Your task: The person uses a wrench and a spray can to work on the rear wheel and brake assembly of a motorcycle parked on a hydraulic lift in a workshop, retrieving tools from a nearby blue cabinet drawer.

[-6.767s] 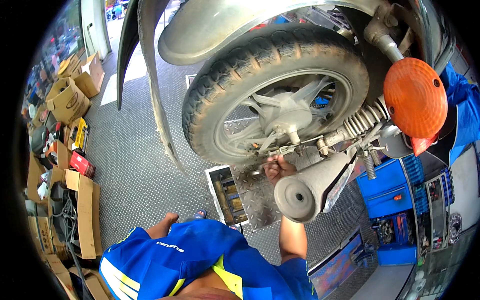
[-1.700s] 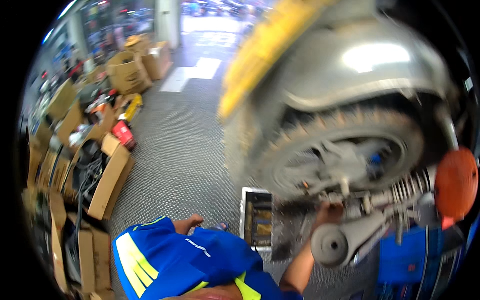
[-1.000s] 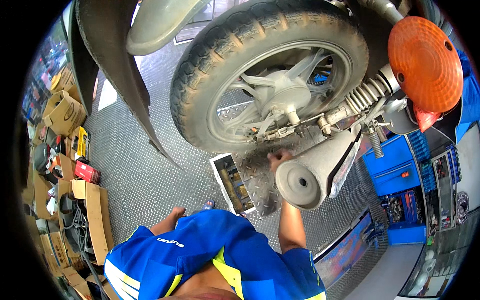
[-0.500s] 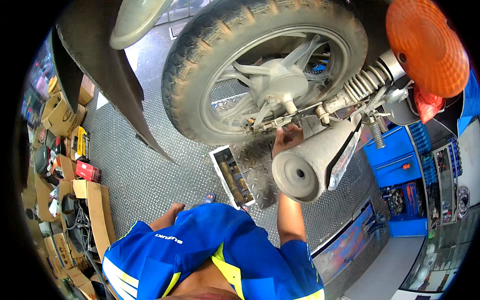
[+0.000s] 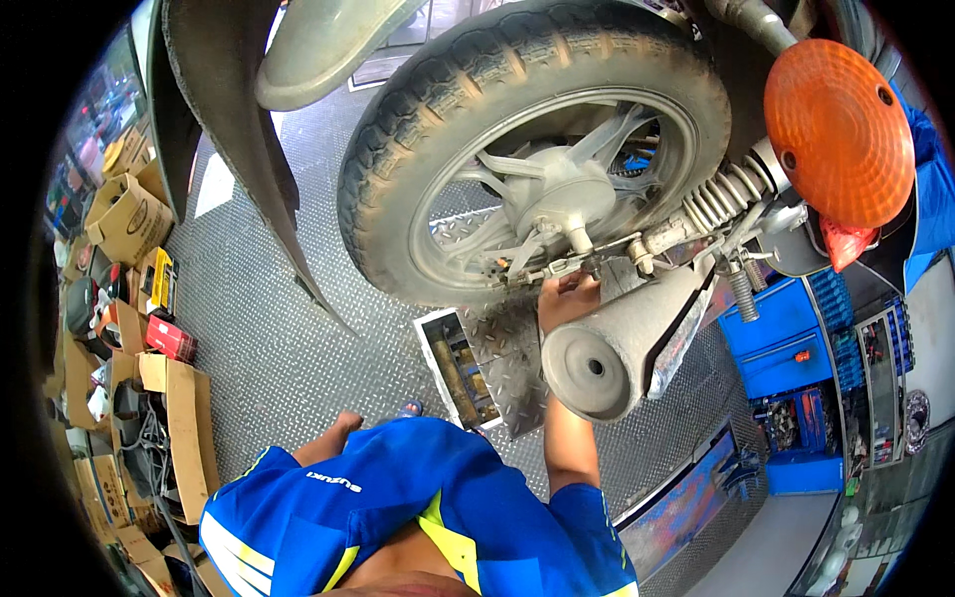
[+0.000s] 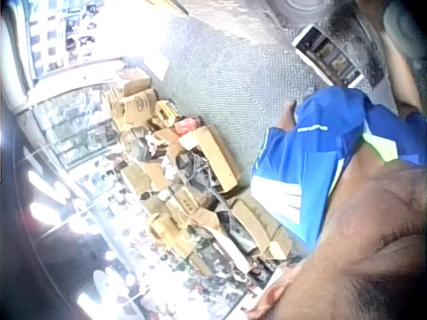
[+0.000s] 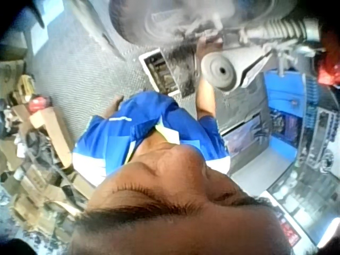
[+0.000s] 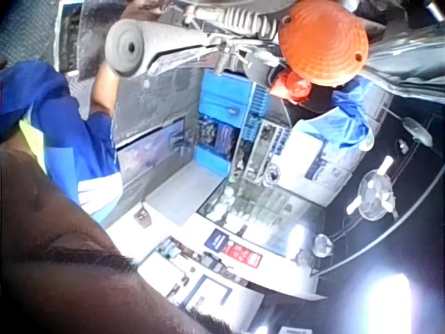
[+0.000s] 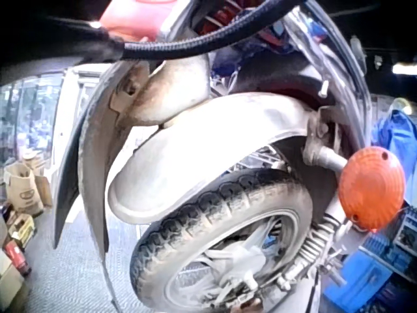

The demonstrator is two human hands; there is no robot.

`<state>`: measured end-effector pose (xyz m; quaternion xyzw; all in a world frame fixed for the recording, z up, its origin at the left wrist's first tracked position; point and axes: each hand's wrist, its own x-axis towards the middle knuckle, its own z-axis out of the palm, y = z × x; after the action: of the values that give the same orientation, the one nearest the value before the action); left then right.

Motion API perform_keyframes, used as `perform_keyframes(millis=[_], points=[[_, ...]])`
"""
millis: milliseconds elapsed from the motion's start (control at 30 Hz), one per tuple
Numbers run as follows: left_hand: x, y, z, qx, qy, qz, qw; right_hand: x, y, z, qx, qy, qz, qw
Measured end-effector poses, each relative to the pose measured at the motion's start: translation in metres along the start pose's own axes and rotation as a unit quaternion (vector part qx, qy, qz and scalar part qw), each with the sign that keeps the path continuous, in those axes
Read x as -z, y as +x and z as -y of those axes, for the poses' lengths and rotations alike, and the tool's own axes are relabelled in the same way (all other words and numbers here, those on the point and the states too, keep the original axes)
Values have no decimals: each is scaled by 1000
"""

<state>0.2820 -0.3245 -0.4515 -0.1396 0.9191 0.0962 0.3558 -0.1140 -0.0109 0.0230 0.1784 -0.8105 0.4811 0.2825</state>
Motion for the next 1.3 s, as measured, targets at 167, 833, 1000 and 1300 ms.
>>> perform_keyframes(millis=[167,833,1000,1300], points=[[-12,-5,9,-45,52,36,997,-1,-2,19,-11,-69,-5,998],[1,-1,9,42,-126,49,990,-1,0,-11,-263,490,-126,822],[4,-2,-2,-56,10,7,998,-18,-6,-56,-301,517,-90,796],[14,7,10,-34,-33,14,999,4,-102,-64,-60,-433,256,862]])
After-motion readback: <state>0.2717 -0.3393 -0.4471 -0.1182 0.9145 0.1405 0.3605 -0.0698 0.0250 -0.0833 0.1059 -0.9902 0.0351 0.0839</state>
